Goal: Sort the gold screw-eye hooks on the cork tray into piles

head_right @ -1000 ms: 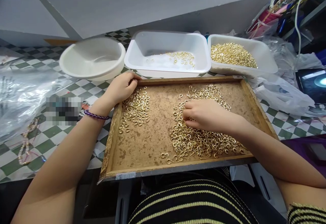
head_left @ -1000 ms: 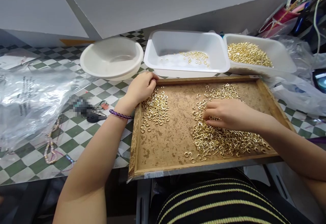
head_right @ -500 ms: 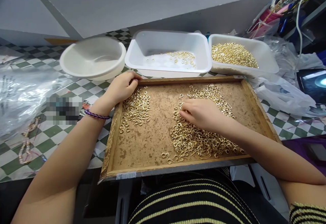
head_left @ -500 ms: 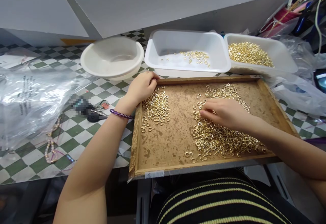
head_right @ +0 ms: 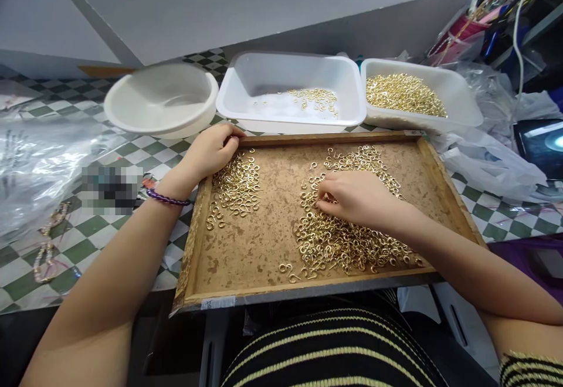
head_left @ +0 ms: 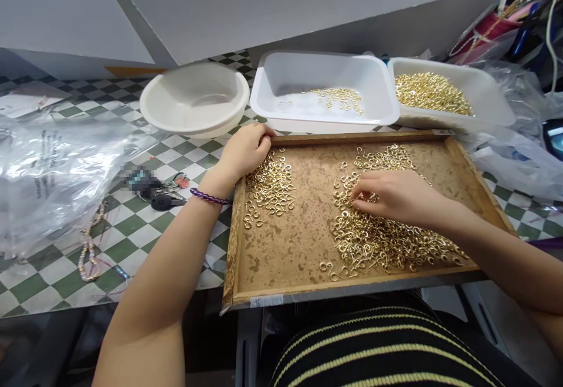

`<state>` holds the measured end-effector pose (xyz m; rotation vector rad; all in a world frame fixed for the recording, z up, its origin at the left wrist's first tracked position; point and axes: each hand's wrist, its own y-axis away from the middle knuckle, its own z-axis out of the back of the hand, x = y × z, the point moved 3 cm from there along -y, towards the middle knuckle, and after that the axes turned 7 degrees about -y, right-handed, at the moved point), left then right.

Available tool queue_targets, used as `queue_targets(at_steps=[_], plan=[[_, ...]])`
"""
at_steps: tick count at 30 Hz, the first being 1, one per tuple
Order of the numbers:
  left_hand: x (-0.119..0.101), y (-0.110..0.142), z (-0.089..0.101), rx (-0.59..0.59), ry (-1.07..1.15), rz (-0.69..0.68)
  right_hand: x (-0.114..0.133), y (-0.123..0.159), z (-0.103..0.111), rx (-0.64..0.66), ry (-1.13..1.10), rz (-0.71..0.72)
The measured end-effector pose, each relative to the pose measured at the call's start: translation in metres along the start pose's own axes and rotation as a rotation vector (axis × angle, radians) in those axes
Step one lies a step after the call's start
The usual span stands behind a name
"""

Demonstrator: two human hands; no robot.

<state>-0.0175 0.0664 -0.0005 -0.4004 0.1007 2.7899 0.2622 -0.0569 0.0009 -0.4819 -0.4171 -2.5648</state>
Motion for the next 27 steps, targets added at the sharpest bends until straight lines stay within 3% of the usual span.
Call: queue_targets(at_steps=[7, 11, 15, 16, 17, 20, 21, 22, 24, 27], plan=[[0.002, -0.001, -0.001, -0.008, -0.005, -0.019, 0.007, -0.002, -0.006, 0.055, 0.163, -0.096], [0.002, -0.001, -0.001, -0.007, -0.011, -0.019, 0.003, 0.001, 0.0, 0.1, -0.013, -0.087], [0.002, -0.001, -0.001, -0.004, -0.011, -0.019, 0.003, 0.006, 0.008, 0.206, -0.222, 0.028], [0.001, -0.001, -0.001, -0.006, -0.009, -0.023, 0.003, 0.006, 0.012, 0.13, -0.258, 0.04], [0.001, -0.001, -0.001, -0.009, -0.006, -0.028, 0.003, 0.006, 0.018, -0.038, -0.294, 0.039], [0.001, 0.0, -0.001, -0.019, -0.002, -0.026, -0.002, 0.014, 0.041, -0.728, -0.37, 0.013], [0.001, 0.0, -0.001, -0.021, -0.003, -0.022, -0.003, 0.017, 0.045, -0.854, -0.362, 0.019], [0.001, 0.0, -0.001, -0.022, -0.006, -0.019, -0.004, 0.018, 0.048, -0.888, -0.335, 0.046], [0.001, 0.0, -0.001, -0.022, -0.009, -0.019, -0.002, 0.017, 0.048, -0.756, -0.233, 0.137], [0.001, -0.001, -0.001, -0.022, -0.01, -0.025, 0.002, 0.013, 0.034, -0.37, -0.109, 0.338]])
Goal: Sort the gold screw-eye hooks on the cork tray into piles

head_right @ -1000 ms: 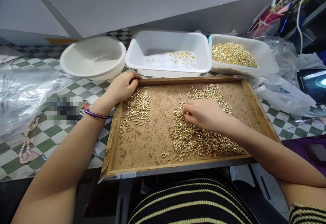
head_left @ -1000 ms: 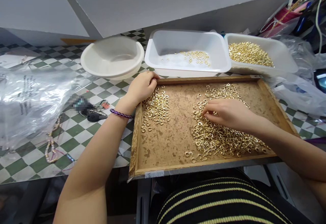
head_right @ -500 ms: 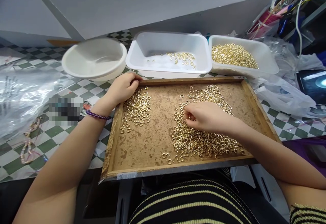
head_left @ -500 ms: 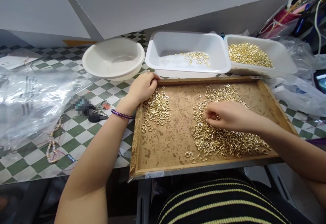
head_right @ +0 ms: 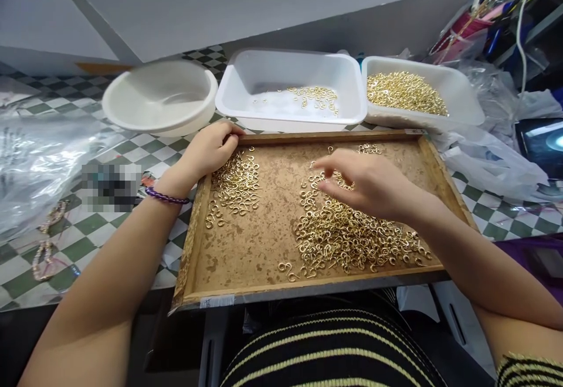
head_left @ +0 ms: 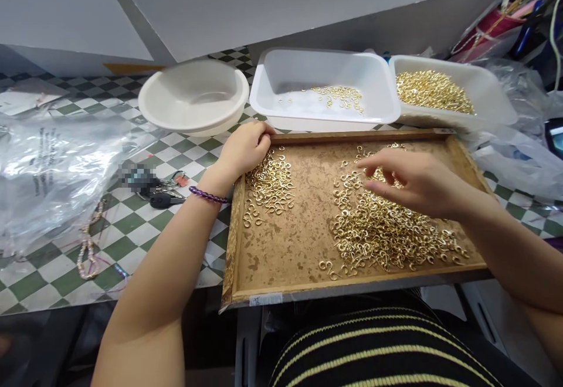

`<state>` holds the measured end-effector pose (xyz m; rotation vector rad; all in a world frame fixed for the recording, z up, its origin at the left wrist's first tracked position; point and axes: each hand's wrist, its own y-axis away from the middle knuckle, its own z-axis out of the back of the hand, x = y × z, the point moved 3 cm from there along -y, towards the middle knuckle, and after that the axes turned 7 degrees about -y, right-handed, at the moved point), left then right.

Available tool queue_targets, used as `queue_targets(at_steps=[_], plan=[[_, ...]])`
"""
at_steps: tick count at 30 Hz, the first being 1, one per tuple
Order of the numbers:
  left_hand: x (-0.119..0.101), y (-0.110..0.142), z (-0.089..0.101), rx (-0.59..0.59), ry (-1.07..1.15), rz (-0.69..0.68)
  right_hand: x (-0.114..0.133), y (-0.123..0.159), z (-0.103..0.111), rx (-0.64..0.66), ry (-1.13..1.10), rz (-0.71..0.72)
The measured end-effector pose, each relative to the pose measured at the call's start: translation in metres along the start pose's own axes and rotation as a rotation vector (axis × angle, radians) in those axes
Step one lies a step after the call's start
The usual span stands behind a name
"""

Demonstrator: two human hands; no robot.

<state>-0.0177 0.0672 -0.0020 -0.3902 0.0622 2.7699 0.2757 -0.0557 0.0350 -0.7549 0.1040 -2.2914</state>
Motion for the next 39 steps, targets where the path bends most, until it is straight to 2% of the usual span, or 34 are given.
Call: queue_targets(at_steps=[3, 5, 7, 14, 20, 24, 33, 39], plan=[[0.0, 0.0, 0.0, 0.003, -0.003, 0.004, 0.001, 0.005, -0.022, 0.395, -0.004, 0.048], [0.0, 0.0, 0.0, 0.007, 0.0, 0.003, 0.001, 0.007, -0.033, 0.532, 0.03, -0.017], [0.0, 0.0, 0.0, 0.007, 0.004, 0.001, 0.002, 0.007, -0.039, 0.59, 0.06, -0.099], [0.003, -0.001, 0.0, 0.004, -0.002, -0.005, 0.008, 0.004, -0.042, 0.627, 0.089, -0.245], [0.002, -0.002, -0.001, -0.001, 0.014, -0.025, 0.0, 0.005, -0.04, 0.566, 0.02, -0.184], [0.0, -0.001, 0.0, 0.006, 0.017, -0.006, -0.006, 0.008, -0.036, 0.584, -0.009, -0.229], [0.0, 0.001, 0.001, 0.007, 0.019, -0.003, -0.008, 0.004, -0.03, 0.476, -0.278, -0.25], [0.001, 0.0, -0.001, 0.004, 0.009, -0.003, -0.012, 0.004, -0.027, 0.539, -0.407, -0.26]])
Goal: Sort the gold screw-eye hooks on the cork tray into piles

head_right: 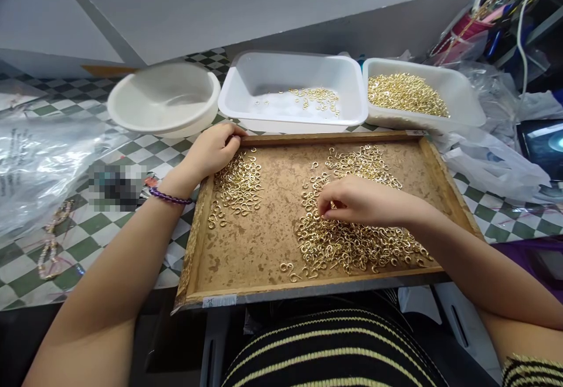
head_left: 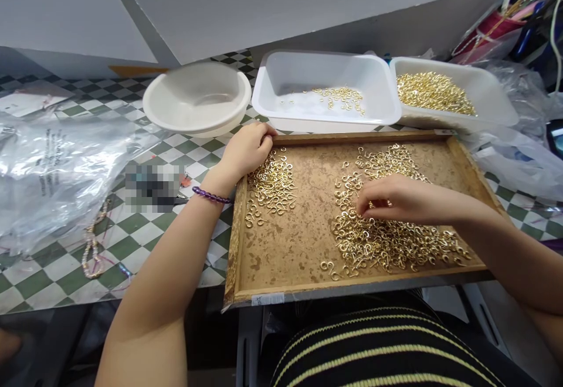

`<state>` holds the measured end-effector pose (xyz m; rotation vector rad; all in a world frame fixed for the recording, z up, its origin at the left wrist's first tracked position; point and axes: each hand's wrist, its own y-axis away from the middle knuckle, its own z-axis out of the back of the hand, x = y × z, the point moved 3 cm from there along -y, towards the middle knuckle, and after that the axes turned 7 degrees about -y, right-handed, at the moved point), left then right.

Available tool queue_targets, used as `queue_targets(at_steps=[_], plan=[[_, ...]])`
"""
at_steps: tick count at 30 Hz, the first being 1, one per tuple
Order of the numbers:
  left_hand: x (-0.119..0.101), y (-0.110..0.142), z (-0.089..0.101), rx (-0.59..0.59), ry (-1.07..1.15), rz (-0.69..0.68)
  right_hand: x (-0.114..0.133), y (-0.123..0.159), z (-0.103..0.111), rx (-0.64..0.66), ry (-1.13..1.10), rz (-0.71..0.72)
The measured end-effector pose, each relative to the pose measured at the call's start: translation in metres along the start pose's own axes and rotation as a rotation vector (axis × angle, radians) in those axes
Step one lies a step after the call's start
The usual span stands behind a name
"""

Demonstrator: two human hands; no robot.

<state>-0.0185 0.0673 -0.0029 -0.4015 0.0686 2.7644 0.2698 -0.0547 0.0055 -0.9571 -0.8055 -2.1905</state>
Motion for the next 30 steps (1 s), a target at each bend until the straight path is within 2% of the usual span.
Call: queue_targets(at_steps=[6, 11, 14, 17, 18, 19, 20, 22, 23, 24, 25, 26, 30], plan=[[0.0, -0.001, 0.0, -0.002, -0.001, -0.005, 0.002, -0.002, -0.006, -0.088, 0.202, 0.063], [0.001, -0.001, 0.0, -0.009, 0.0, -0.01, 0.0, -0.006, -0.014, -0.075, 0.333, 0.059], [0.0, 0.0, 0.001, 0.0, -0.004, -0.004, 0.001, -0.006, -0.012, -0.036, 0.316, 0.008], [-0.001, 0.0, 0.002, 0.007, -0.006, 0.0, 0.004, -0.003, -0.008, 0.035, 0.207, -0.007], [-0.002, 0.0, 0.002, 0.008, -0.005, 0.0, 0.007, -0.002, -0.005, 0.005, 0.152, 0.004], [-0.001, 0.0, 0.002, 0.007, -0.004, -0.001, 0.009, 0.0, 0.001, -0.106, 0.098, 0.012], [-0.001, 0.0, 0.002, 0.004, -0.003, 0.0, 0.012, 0.003, 0.01, -0.297, 0.055, 0.02], [0.0, 0.0, 0.001, -0.003, -0.004, 0.002, 0.016, 0.014, 0.027, -0.779, 0.007, 0.032], [0.0, 0.0, 0.001, -0.004, -0.005, 0.004, 0.017, 0.02, 0.033, -0.96, -0.003, 0.032], [0.001, 0.0, 0.001, -0.003, -0.005, 0.005, 0.018, 0.024, 0.037, -1.053, -0.003, 0.034], [0.001, 0.0, 0.001, -0.002, -0.004, 0.005, 0.018, 0.025, 0.038, -1.059, 0.01, 0.038], [0.001, 0.0, 0.001, 0.001, -0.002, 0.005, 0.018, 0.025, 0.038, -1.009, 0.034, 0.032], [0.0, 0.001, 0.001, -0.001, -0.001, 0.009, 0.004, 0.014, 0.033, -0.711, 0.179, -0.061]])
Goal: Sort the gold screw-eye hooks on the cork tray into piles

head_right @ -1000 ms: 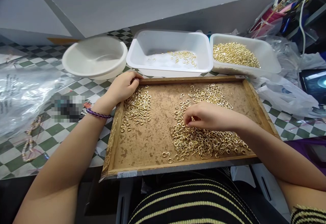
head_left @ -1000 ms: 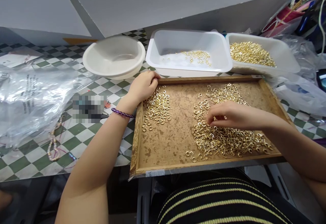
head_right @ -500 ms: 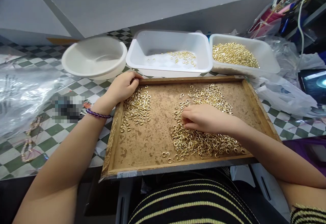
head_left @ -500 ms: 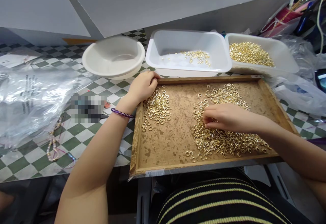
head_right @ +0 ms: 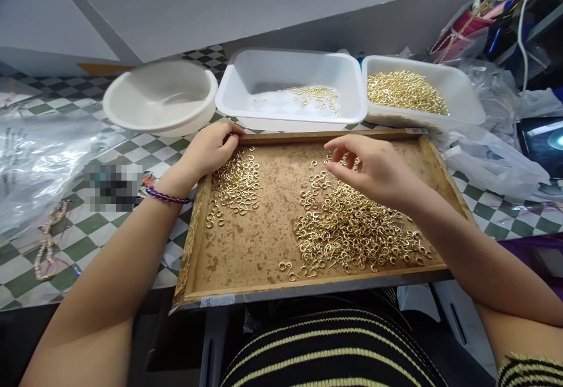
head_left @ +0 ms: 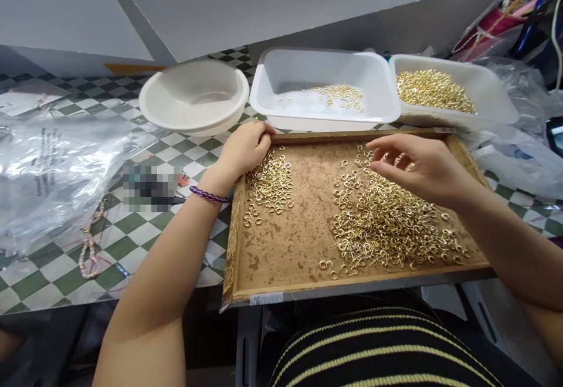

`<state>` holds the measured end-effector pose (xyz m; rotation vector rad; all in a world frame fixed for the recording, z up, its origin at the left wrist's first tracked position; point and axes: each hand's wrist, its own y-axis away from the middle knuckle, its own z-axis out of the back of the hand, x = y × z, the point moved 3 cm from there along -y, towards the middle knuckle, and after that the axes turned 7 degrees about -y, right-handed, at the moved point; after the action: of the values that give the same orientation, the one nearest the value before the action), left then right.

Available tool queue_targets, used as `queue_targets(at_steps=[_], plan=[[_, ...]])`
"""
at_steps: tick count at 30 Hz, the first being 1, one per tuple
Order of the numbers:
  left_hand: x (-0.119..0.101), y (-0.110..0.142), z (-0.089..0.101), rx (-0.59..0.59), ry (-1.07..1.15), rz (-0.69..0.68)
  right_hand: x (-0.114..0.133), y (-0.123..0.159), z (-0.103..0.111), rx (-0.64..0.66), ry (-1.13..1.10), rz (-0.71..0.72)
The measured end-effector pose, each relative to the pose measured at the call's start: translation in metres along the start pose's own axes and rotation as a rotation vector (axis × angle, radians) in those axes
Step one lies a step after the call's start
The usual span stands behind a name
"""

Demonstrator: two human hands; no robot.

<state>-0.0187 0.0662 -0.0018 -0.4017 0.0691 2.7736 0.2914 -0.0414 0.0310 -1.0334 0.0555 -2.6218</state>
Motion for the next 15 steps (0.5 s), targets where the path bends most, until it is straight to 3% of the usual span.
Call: queue_targets(at_steps=[4, 8, 12, 15], plan=[[-0.001, 0.0, 0.0, 0.003, -0.009, 0.002, -0.012, -0.013, -0.024, 0.32, 0.154, -0.04], [0.0, -0.001, 0.0, 0.005, -0.007, -0.005, 0.008, -0.036, -0.048, 0.588, 0.124, 0.005], [0.001, -0.001, -0.001, -0.002, -0.006, -0.015, 0.046, -0.057, -0.046, 0.557, -0.115, 0.138], [0.001, -0.001, -0.001, 0.001, 0.003, -0.008, 0.05, -0.061, -0.036, 0.598, -0.113, 0.145]])
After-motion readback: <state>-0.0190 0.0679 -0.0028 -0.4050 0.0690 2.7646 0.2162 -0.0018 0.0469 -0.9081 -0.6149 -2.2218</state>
